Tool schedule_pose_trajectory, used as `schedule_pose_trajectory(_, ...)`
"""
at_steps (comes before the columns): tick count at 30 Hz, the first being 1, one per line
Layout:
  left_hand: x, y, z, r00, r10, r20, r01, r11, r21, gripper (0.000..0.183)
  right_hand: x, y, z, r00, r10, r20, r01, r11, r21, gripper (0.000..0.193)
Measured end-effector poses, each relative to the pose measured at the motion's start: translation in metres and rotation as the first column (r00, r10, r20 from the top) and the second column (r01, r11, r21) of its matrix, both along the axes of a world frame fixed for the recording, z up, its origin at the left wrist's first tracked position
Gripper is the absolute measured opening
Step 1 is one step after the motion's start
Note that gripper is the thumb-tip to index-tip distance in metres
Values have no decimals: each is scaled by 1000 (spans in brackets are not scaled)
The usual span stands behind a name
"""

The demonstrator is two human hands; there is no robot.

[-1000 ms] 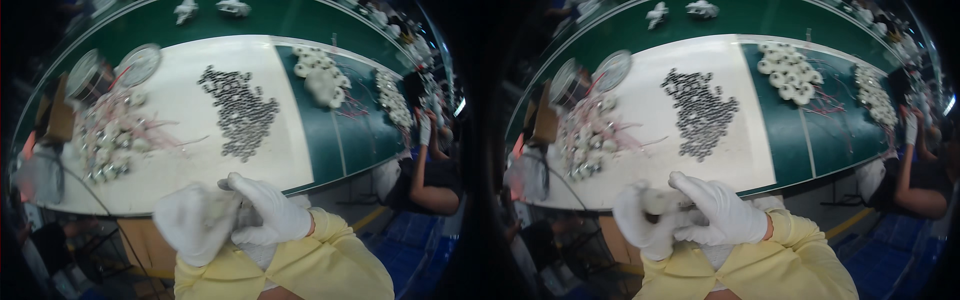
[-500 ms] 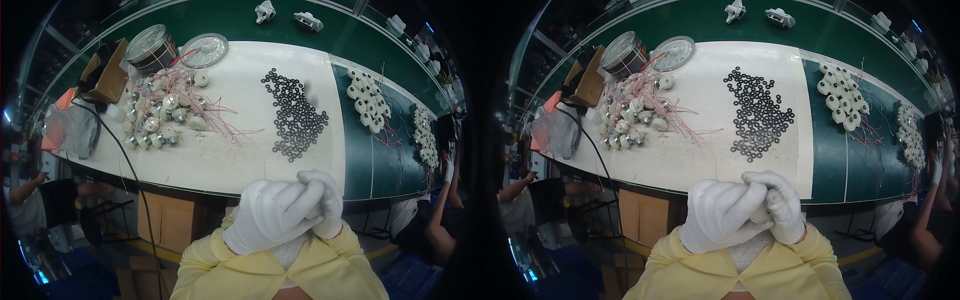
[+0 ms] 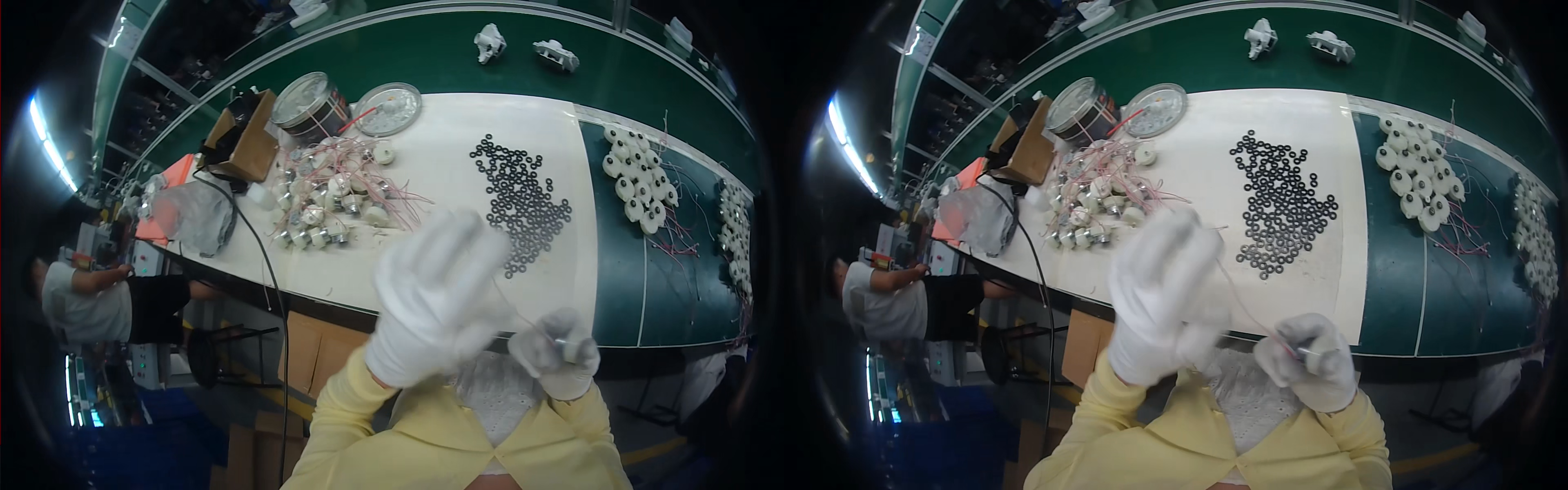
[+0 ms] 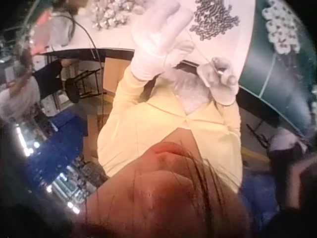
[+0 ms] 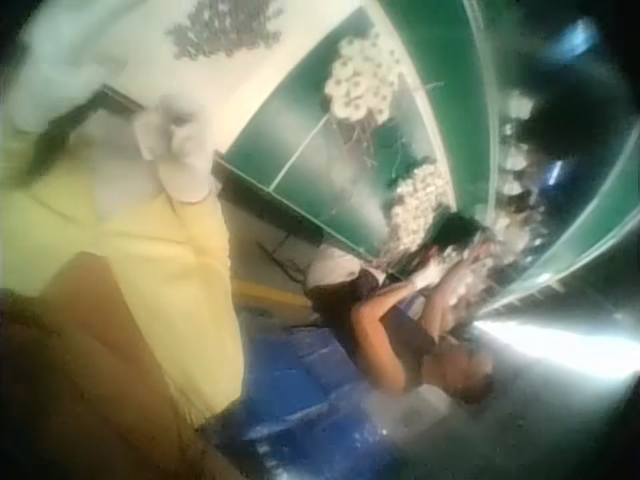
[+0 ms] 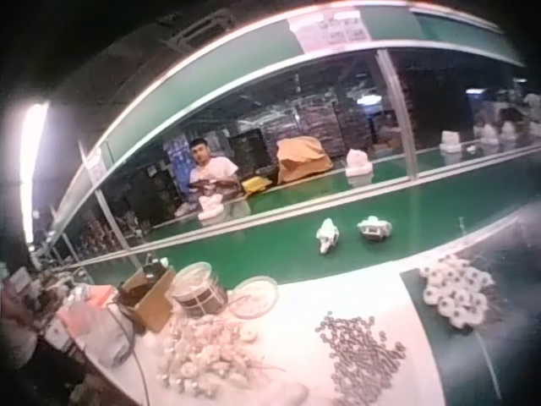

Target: The person assembles small electronic components by hand at a factory workstation. They pick up white cylindrical parts and insert them into a white plastic fixture, then place the assembled units onto a green conveyor belt. The process is repeated continuously with components and tools arranged on the table.

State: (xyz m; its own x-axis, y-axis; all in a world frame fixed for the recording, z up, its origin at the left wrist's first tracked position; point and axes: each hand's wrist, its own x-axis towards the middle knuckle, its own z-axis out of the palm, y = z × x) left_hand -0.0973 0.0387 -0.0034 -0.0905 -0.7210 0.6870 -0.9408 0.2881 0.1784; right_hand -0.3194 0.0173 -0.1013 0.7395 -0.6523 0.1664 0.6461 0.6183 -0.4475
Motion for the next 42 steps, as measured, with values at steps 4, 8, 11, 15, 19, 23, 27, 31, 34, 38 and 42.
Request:
schedule_pose_trajectory(4, 65, -61, 16, 966, 194, 170, -200, 980, 18, 41, -9, -19, 8, 943, 27, 332, 4, 996, -90, 65)
schedule_pose_trajectory(8, 159, -115, -31, 863, 338, 376, -403, 909, 108, 39, -55, -23, -6, 913, 74, 401, -25, 992, -128, 82)
schedule_pose_trajectory(11, 181, -128, -57, 846, 300, 440, -426, 877, 221, 38, -85, -17, -10, 950, -110, 292, 203, 929, -309, 95)
schedule_pose_trajectory(15, 172, -117, -48, 811, 315, 492, -503, 806, 314, 38, -124, -13, -18, 961, -19, 274, 154, 865, -477, 85)
schedule_pose_trajectory(19, 173, -118, -53, 812, 280, 512, -461, 846, 269, 30, -138, -4, -28, 940, 70, 334, 107, 869, -483, 85)
schedule_pose_trajectory(23, 165, -98, -46, 842, 193, 504, -368, 888, 275, 28, -129, -1, -35, 927, 99, 362, 82, 887, -454, 99)
schedule_pose_trajectory(27, 129, -76, -28, 852, 229, 472, -288, 956, 56, 25, -115, -5, -30, 924, 137, 356, 67, 860, -506, 100)
schedule_pose_trajectory(31, 58, -76, -13, 934, 249, 257, -237, 969, -78, 23, -106, -8, -26, 943, 156, 295, 29, 843, -537, 100)
schedule_pose_trajectory(34, 18, -76, -26, 911, 207, 357, -269, 954, 132, 28, -101, -5, -18, 962, 128, 241, 25, 838, -545, 101)
schedule_pose_trajectory(38, 16, -84, -56, 923, 211, 321, -301, 917, 263, 28, -97, -1, -2, 977, 60, 202, 73, 804, -590, 107)
schedule_pose_trajectory(42, 28, -80, -51, 960, 156, 233, -212, 947, 240, 19, -108, 16, -5, 983, -17, 183, 105, 869, -483, 105)
